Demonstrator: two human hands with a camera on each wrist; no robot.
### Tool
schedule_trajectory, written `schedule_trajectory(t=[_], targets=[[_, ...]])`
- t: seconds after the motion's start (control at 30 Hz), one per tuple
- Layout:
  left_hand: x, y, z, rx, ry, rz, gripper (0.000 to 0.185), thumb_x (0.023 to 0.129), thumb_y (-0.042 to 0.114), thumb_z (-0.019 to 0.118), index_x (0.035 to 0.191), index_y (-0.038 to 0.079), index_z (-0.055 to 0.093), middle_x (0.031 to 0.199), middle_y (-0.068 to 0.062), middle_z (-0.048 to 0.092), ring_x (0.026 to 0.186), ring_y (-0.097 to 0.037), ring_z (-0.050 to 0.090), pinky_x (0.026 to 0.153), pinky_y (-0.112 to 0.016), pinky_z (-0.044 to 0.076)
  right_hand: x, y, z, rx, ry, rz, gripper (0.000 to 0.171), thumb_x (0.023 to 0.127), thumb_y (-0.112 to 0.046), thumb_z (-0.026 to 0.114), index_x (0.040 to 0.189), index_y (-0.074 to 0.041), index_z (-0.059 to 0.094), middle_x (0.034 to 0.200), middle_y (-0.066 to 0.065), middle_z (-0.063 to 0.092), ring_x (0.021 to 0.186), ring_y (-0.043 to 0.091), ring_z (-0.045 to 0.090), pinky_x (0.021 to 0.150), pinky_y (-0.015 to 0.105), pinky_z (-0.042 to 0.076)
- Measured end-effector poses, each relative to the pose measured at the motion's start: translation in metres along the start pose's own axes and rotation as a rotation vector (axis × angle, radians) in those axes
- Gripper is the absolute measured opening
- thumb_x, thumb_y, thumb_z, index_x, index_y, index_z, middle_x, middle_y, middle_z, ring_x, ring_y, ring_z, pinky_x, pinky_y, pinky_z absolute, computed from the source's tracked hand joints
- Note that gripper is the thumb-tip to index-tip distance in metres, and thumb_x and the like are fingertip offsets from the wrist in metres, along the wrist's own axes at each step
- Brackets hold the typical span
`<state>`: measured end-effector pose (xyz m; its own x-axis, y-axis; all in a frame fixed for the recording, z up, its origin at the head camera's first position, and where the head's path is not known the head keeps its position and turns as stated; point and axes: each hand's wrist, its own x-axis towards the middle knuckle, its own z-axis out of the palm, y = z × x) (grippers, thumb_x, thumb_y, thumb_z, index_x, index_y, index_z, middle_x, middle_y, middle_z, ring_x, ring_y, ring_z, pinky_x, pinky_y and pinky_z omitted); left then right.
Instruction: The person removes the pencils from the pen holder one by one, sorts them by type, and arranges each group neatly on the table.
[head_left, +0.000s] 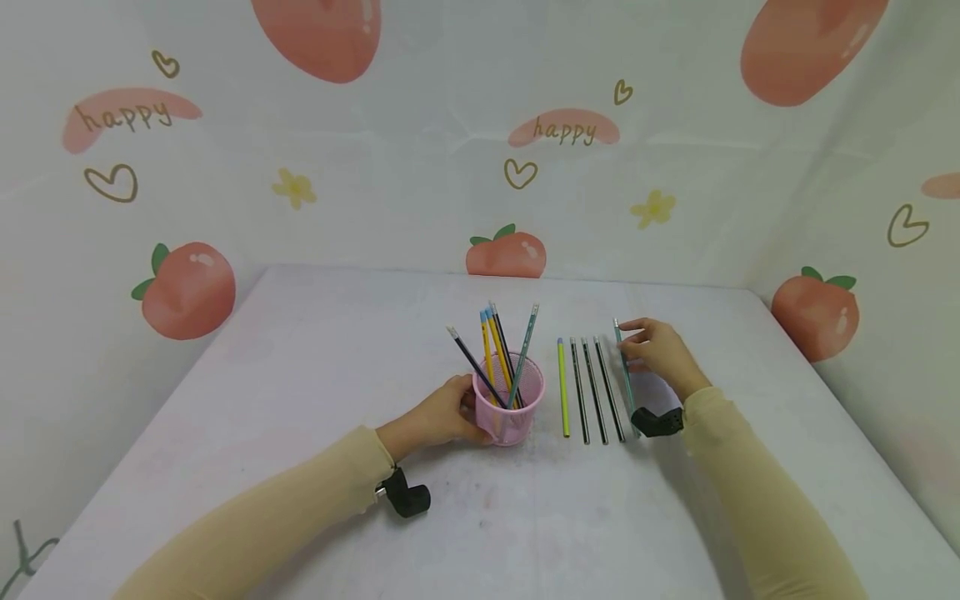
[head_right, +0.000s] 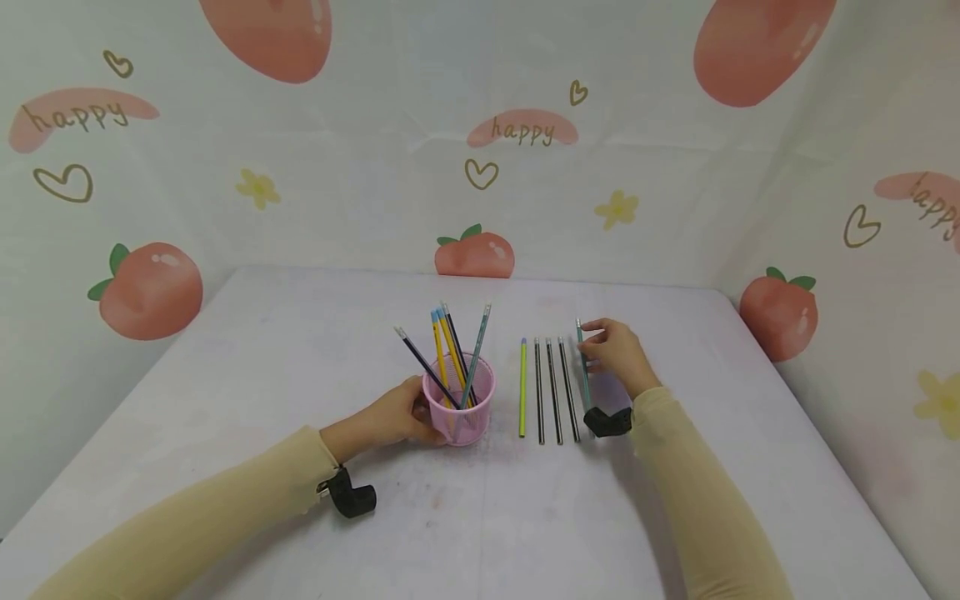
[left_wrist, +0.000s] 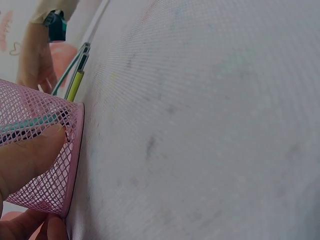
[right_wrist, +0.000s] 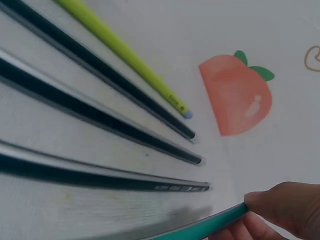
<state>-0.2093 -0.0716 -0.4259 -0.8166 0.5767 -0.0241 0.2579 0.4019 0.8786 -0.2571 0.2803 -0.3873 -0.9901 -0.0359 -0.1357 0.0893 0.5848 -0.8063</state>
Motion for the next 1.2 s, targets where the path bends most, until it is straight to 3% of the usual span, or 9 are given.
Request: schedule_trajectory(t=[0.43, 0.73, 1.2], targets=[[-0.001, 0.002, 0.0, -0.015, -0.002, -0.012, 0.064, 0.067, 0.002, 0.084, 0.122, -0.005, 0.052, 0.112, -0.016, 0.055, 0.095, -0.017, 0.057, 0.086, -0.03, 0.053, 0.012, 0.013, 0.006, -0.098, -0.061, 0.057, 0.048, 0.092, -0.005, 0.06, 0.134, 0.01, 0.045, 0.115, 0.028, 0.061, 0.073, 0.007, 0.059, 0.067, 0.025, 0.057], [-0.002, 0.002, 0.0, -0.006, -0.002, -0.023, 0.065, 0.067, 0.003, 0.084, 0.123, -0.005, 0.051, 0.113, -0.015, 0.054, 0.097, -0.017, 0.057, 0.087, -0.03, 0.052, 0.014, 0.012, 0.01, -0.079, -0.065, 0.108, 0.048, 0.091, -0.004, 0.061, 0.135, 0.008, 0.045, 0.119, 0.027, 0.058, 0.074, 0.008, 0.059, 0.068, 0.024, 0.057], [-0.003, 0.007, 0.001, -0.014, 0.005, -0.036, 0.065, 0.066, 0.0, 0.084, 0.122, -0.006, 0.051, 0.113, -0.016, 0.054, 0.096, -0.018, 0.058, 0.089, -0.033, 0.052, 0.014, 0.011, 0.009, -0.11, -0.089, 0.1, 0.049, 0.091, -0.006, 0.062, 0.134, 0.009, 0.045, 0.118, 0.027, 0.055, 0.073, 0.008, 0.061, 0.068, 0.024, 0.057]])
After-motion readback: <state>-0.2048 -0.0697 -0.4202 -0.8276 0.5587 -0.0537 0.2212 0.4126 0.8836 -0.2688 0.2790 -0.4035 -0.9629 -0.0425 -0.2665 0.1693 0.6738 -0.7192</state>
